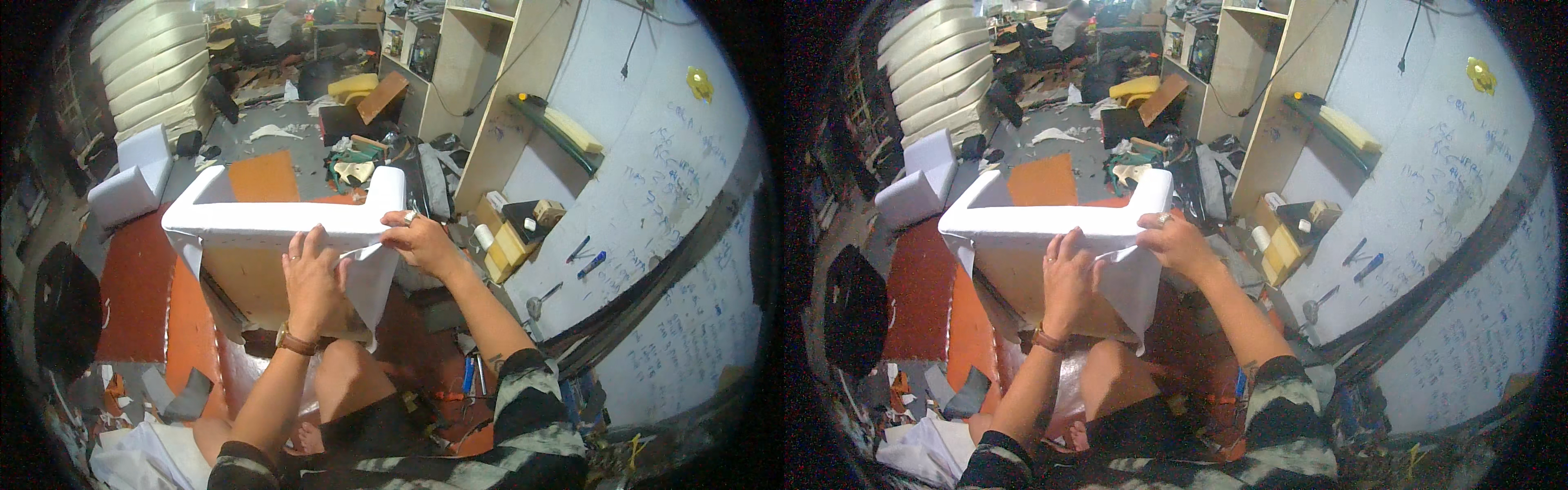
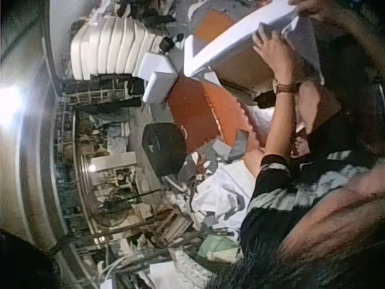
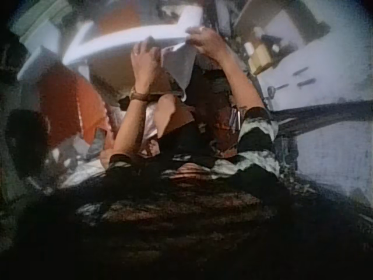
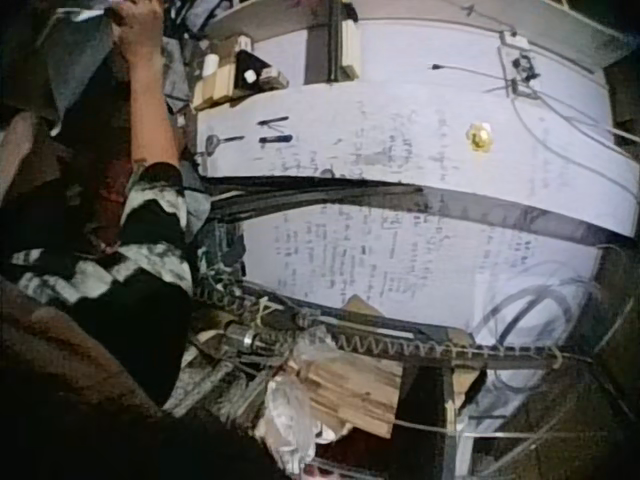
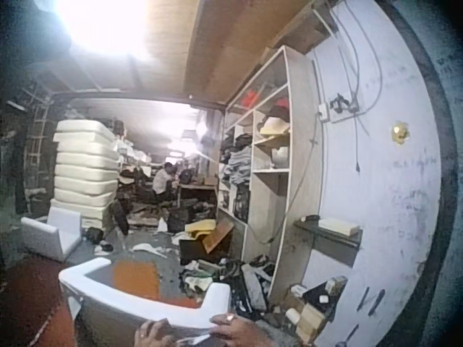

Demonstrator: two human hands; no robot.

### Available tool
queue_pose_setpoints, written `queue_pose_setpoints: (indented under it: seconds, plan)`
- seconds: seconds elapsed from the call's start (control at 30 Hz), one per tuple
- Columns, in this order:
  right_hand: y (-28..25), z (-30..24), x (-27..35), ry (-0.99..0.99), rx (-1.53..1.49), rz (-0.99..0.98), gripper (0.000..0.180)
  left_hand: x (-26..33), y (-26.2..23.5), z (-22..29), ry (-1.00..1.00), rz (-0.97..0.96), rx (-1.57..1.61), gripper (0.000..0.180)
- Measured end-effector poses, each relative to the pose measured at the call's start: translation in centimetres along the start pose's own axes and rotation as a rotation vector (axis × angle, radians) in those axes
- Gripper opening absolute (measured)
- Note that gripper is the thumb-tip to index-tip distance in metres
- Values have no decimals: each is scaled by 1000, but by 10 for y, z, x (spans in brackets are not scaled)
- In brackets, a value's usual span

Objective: The person is upholstering a chair by attaching white fabric to a foam-covered frame using a staple gun. They repeatedly pull the fabric taut, staple it to the frame, and smooth the surface to ensure a tight fit.

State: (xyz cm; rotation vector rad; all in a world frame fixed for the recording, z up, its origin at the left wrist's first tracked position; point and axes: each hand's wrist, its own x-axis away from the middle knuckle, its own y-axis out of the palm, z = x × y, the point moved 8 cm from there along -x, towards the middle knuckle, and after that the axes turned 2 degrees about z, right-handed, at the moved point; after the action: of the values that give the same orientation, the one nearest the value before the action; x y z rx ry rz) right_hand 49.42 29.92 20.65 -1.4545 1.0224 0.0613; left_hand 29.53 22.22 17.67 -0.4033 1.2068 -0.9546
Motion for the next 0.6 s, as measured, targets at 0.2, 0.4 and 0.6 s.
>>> queue_pose_setpoints:
  seconds: [0.2,0.4,0.6]
  plan:
    - [2,0,2,38,-18,63,22,-21,16,58,-7,-37,-89,44]
    - [-2,0,-1,64,-57,59,21,-36,30,56,32,-91,-46,25]
    - [-3,12,6,105,-238,148,30,-36,25,45,79,-51,43,23]
